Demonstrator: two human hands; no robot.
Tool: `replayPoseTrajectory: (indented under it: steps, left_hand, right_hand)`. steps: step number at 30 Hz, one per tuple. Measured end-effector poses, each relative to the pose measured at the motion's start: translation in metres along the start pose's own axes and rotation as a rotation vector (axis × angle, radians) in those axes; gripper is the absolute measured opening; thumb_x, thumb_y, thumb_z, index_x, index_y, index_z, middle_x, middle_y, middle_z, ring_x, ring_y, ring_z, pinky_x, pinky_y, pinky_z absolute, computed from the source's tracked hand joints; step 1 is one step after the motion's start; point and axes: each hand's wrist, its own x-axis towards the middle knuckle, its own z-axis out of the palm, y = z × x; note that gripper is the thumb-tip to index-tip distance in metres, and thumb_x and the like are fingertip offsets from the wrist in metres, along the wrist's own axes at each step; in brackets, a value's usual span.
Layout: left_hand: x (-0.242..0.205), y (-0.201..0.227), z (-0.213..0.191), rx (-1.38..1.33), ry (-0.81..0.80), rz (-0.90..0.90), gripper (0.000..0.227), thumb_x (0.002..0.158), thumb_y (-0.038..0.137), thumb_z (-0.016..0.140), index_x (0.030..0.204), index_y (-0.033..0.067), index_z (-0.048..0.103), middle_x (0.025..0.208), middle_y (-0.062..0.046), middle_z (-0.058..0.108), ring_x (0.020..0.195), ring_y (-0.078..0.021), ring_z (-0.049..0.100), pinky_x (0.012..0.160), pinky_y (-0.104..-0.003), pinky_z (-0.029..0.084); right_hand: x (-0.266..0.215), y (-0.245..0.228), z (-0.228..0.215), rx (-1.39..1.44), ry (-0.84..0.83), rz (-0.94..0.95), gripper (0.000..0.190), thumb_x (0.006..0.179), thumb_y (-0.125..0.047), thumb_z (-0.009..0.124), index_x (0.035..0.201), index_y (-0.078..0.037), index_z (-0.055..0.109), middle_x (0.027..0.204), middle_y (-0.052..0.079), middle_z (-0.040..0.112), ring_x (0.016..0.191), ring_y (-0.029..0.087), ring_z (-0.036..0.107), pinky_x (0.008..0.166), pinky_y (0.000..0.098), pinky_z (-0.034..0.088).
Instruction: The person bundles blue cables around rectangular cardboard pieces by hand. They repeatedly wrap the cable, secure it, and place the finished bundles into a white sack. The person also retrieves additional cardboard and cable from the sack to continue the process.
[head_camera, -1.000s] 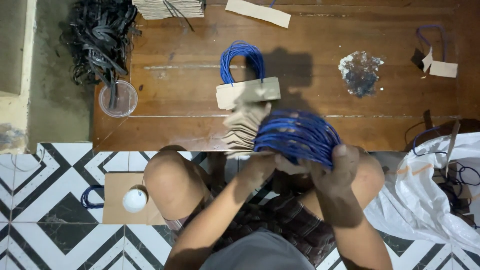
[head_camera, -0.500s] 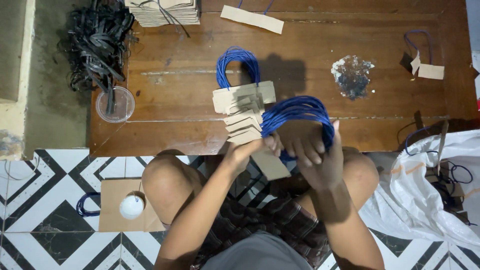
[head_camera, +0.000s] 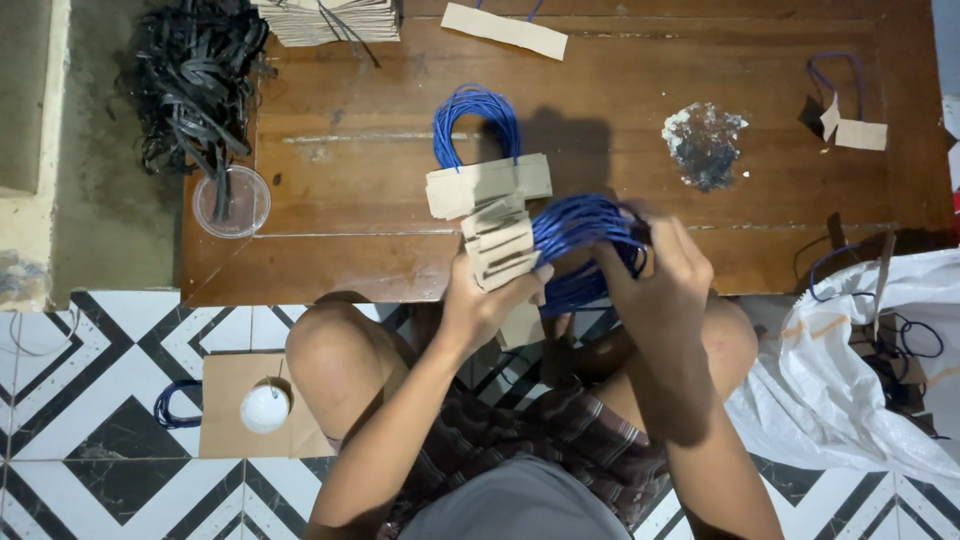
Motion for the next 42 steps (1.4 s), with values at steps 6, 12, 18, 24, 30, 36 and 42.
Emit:
replayPoseTrajectory:
  steps: [6,12,18,24,30,36,42]
  left_hand:
    - [-0.012,-0.021,-0.010,-0.196,0.042,-0.279,0.015,0.078,0.019,0.078,0.076,0.0058,0.072,0.067,-0.010,0.068,0.064,-0.0147,0.064,0.063,-0.032,0.055]
    - [-0.018,-0.022,-0.010,-0.145,0.011,-0.185,0.013,0.082,0.009,0.074,0.071,0.0034,0.071,0.061,-0.011,0.067,0.059,-0.0167,0.065,0.066,-0.032,0.055]
    - [-0.026,-0.023,-0.002,-0.117,0.068,-0.114,0.016,0.080,0.005,0.075,0.068,0.0075,0.065,0.062,-0.007,0.065,0.061,-0.0133,0.059,0.068,-0.032,0.053]
    - [-0.035,-0.025,0.000,-0.024,-0.030,-0.082,0.025,0.080,0.006,0.074,0.056,0.0085,0.067,0.054,-0.008,0.062,0.052,-0.0159,0.058,0.066,-0.030,0.052]
    - [-0.034,-0.044,0.003,0.014,0.047,-0.091,0.026,0.083,0.003,0.072,0.058,0.0044,0.067,0.053,-0.012,0.064,0.049,-0.0182,0.057,0.063,-0.032,0.051]
    - [-0.022,-0.034,0.022,0.173,0.281,-0.019,0.017,0.075,0.010,0.080,0.069,-0.0011,0.068,0.056,-0.016,0.064,0.063,-0.0162,0.056,0.058,-0.039,0.048]
    - [-0.032,-0.033,0.024,0.177,0.212,0.019,0.042,0.090,0.040,0.064,0.094,0.0004,0.078,0.065,-0.001,0.067,0.062,-0.0104,0.062,0.065,-0.018,0.048]
  right_hand:
    - [-0.026,0.045,0.018,-0.197,-0.048,-0.082,0.021,0.096,-0.029,0.081,0.097,-0.012,0.068,0.075,0.003,0.059,0.071,0.027,0.065,0.069,0.0371,0.053]
    - [-0.010,0.029,0.011,-0.181,-0.047,-0.166,0.024,0.084,-0.018,0.090,0.095,-0.007,0.070,0.081,0.009,0.068,0.075,0.031,0.070,0.071,0.0396,0.057]
    - [0.003,-0.013,-0.004,0.011,-0.286,0.023,0.064,0.074,-0.041,0.091,0.111,0.006,0.066,0.101,0.024,0.069,0.093,0.044,0.069,0.082,0.0521,0.057]
    - [-0.028,0.082,0.041,0.015,-0.200,-0.025,0.028,0.072,-0.013,0.089,0.097,-0.016,0.078,0.089,0.006,0.073,0.088,0.034,0.072,0.083,0.0398,0.058]
    - [0.001,0.042,0.003,-0.012,-0.254,-0.156,0.062,0.062,-0.021,0.096,0.121,-0.020,0.076,0.109,0.013,0.073,0.103,0.038,0.068,0.092,0.0491,0.052]
    - [-0.010,-0.024,-0.015,0.341,-0.245,-0.184,0.110,0.076,-0.066,0.077,0.157,-0.005,0.035,0.163,0.026,0.035,0.156,0.047,0.023,0.122,0.0685,-0.006]
    - [-0.008,-0.044,0.013,0.269,-0.155,-0.231,0.067,0.087,-0.045,0.084,0.141,-0.012,0.062,0.148,0.012,0.062,0.148,0.039,0.044,0.122,0.0602,-0.015]
